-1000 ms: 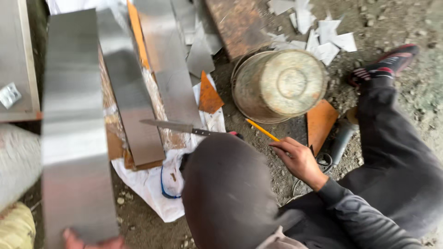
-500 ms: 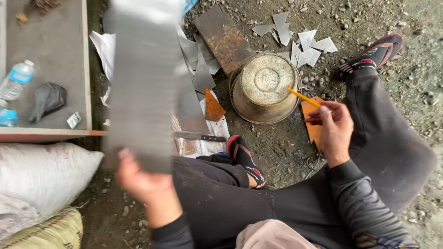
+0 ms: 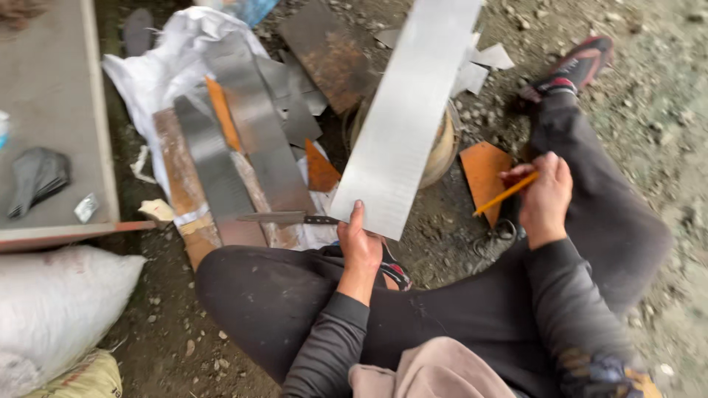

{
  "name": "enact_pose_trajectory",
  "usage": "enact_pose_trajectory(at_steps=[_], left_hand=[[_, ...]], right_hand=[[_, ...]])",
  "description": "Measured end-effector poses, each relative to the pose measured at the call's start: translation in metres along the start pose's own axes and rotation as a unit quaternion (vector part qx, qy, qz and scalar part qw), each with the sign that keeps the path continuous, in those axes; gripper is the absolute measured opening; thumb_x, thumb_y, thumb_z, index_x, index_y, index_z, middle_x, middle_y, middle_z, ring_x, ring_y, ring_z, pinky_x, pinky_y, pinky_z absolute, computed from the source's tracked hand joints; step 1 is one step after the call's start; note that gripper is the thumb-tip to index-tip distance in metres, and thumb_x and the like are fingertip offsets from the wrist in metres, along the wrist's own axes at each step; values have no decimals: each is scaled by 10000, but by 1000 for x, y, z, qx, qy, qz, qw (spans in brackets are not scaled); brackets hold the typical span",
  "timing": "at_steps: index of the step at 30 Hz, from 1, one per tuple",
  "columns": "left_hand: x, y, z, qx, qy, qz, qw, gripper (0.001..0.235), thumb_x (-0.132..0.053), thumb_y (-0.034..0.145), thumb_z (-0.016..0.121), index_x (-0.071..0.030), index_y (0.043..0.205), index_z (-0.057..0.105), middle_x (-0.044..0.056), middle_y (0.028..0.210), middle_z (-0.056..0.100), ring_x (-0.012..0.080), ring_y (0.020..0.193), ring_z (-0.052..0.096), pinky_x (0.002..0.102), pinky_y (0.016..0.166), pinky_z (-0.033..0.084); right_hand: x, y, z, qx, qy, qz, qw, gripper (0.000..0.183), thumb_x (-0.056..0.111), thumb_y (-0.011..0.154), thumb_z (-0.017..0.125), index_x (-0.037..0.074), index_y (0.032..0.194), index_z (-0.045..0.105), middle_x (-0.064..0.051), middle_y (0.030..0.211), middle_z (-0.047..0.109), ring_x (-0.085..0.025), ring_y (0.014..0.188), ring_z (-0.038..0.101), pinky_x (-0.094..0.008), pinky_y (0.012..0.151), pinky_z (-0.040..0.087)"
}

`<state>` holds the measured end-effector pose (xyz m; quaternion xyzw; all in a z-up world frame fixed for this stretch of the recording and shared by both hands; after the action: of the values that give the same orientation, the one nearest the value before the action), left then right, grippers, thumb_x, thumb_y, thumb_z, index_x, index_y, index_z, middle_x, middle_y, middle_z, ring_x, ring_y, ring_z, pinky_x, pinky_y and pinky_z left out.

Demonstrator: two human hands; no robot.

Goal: The person sits on the ground and uses a pencil and an orange triangular template to mark cutting lines on a long metal sheet. They repeatedly position the template, trace its edges, and adjust its placement to create multiple geometric outlines on the metal surface.

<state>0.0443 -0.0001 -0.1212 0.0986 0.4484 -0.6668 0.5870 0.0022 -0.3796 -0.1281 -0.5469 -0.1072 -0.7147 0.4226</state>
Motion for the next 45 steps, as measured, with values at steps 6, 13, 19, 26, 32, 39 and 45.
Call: enact_pose_trajectory(at_steps=[6, 13, 19, 26, 32, 39, 45], left_hand=[[45, 3, -38, -30, 36, -192, 980, 602, -384, 942, 664, -67, 1427, 498, 125, 1412, 582, 305, 1297, 565, 493, 1061, 472], [98, -30, -49, 22, 109, -402, 909, 890, -645, 991, 519, 95, 1481, 447, 263, 1378, 580, 423, 1291, 583, 575, 1081, 474], [101, -46, -61, -22, 213, -472, 855, 933, -747, 832, 487, -69, 1471, 437, 154, 1333, 628, 340, 1204, 657, 591, 951, 410], [38, -16, -62, -141, 297, -192, 925, 861, -286, 801, 801, -131, 1503, 327, 115, 1393, 540, 327, 1219, 557, 551, 1097, 442], [-11, 5, -4, -9, 711, 145, 688, 791, -301, 886, 823, 41, 1463, 404, 271, 1371, 512, 425, 1292, 476, 513, 1079, 369], [22, 41, 10, 27, 623, 9, 782, 384, -297, 926, 736, 53, 1036, 623, 200, 894, 709, 315, 824, 673, 423, 754, 514], [9, 43, 8, 11, 579, 32, 814, 338, -274, 913, 738, 47, 926, 633, 148, 766, 695, 242, 696, 643, 387, 662, 496]], right_hand=[[-67, 73, -33, -11, -244, 133, 960, 203, 275, 1057, 623, 80, 1005, 600, -3, 762, 538, -110, 545, 441, -295, 469, 335], [-207, 96, -91, 13, -514, 248, 821, 458, 360, 924, 808, -75, 975, 673, -163, 873, 631, -274, 735, 589, -437, 652, 473], [-219, 82, -92, -11, -667, 263, 697, 985, 616, 836, 799, -79, 1395, 379, -310, 1462, 370, -445, 1103, 640, -507, 861, 549], [-206, 80, -85, -62, -687, 273, 671, 1076, 645, 772, 837, -18, 1463, 347, -269, 1405, 464, -440, 1161, 634, -511, 964, 536], [-213, 85, -89, -44, -678, 286, 676, 1079, 659, 819, 810, -88, 1427, 324, -311, 1408, 444, -469, 1109, 652, -511, 909, 564], [-226, 104, -86, -42, -589, 213, 778, 993, 558, 805, 846, -109, 1399, 412, -313, 1342, 608, -385, 1148, 664, -439, 985, 555], [-220, 100, -72, -35, -667, 223, 710, 1128, 621, 803, 888, -155, 1401, 329, -345, 1246, 626, -411, 1102, 655, -443, 934, 547]])
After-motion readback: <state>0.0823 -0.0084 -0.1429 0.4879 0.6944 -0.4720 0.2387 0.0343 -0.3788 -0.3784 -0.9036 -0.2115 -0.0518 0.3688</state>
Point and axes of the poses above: each hand's wrist, its own y-axis towards the middle knuckle, its own z-axis out of the palm, x = y × z, the point moved 8 cm from there along y, towards the middle knuckle
